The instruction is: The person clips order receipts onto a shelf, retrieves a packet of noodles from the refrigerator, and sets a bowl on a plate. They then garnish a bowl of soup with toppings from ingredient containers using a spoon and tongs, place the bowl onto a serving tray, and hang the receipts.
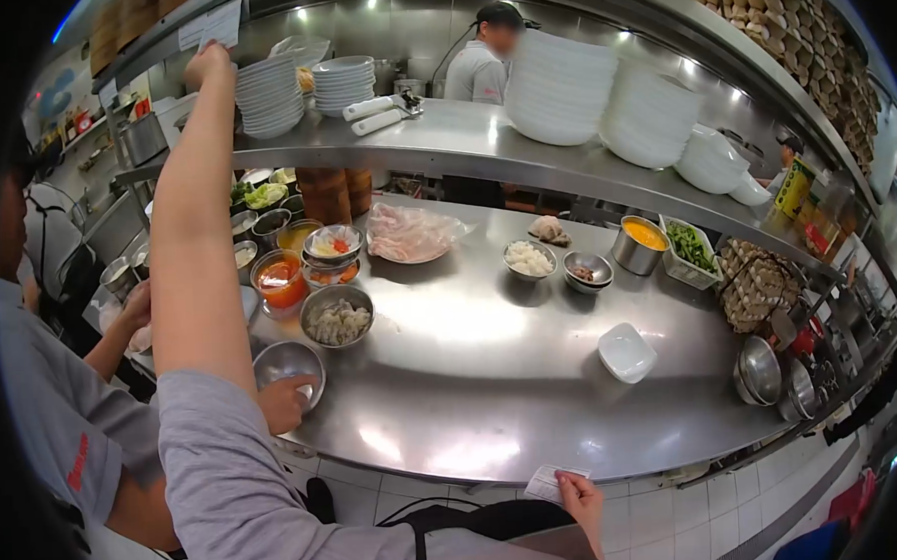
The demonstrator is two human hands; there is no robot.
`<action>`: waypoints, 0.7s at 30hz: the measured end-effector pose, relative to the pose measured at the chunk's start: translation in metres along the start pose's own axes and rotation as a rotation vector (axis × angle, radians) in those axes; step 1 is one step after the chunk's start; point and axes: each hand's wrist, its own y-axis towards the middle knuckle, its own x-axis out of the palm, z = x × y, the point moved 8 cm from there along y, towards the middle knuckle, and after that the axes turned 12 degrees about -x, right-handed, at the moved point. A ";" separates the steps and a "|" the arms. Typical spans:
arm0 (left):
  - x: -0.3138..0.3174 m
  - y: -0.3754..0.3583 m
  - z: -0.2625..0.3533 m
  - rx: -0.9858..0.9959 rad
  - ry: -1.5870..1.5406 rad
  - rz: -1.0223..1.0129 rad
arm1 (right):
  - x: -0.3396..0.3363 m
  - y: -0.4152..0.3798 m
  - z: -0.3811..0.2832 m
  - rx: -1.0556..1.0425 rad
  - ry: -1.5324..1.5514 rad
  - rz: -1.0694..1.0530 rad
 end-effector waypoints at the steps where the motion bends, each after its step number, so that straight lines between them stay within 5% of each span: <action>1: -0.005 -0.009 0.002 0.014 0.021 0.033 | 0.002 0.003 0.006 0.012 -0.005 0.002; 5: 0.006 -0.007 0.028 0.054 0.252 -0.035 | 0.002 0.014 0.003 0.043 0.009 0.002; 7: 0.043 -0.011 0.057 0.622 1.357 0.015 | 0.001 0.017 0.009 -0.010 -0.007 0.031; 10: 0.058 0.130 0.040 0.486 0.799 -0.047 | -0.001 0.021 -0.003 0.035 -0.023 -0.035; 11: 0.033 0.006 0.062 0.271 0.730 0.064 | -0.003 0.018 0.000 0.041 -0.028 -0.024; 13: 0.025 0.050 0.040 0.427 0.242 0.057 | -0.008 0.015 0.001 -0.048 0.001 0.065; 15: 0.005 -0.028 0.030 0.387 0.220 0.185 | -0.018 0.010 0.008 -0.063 -0.023 0.088; 16: 0.010 -0.025 0.010 0.424 0.087 0.045 | -0.027 0.006 0.008 -0.093 -0.044 0.103; 18: 0.023 -0.098 -0.036 0.164 -0.114 -0.385 | -0.047 0.002 0.001 -0.068 -0.178 0.025; 21: 0.013 -0.323 -0.088 -0.030 -0.038 -0.796 | -0.089 -0.010 -0.002 -0.152 -0.126 0.087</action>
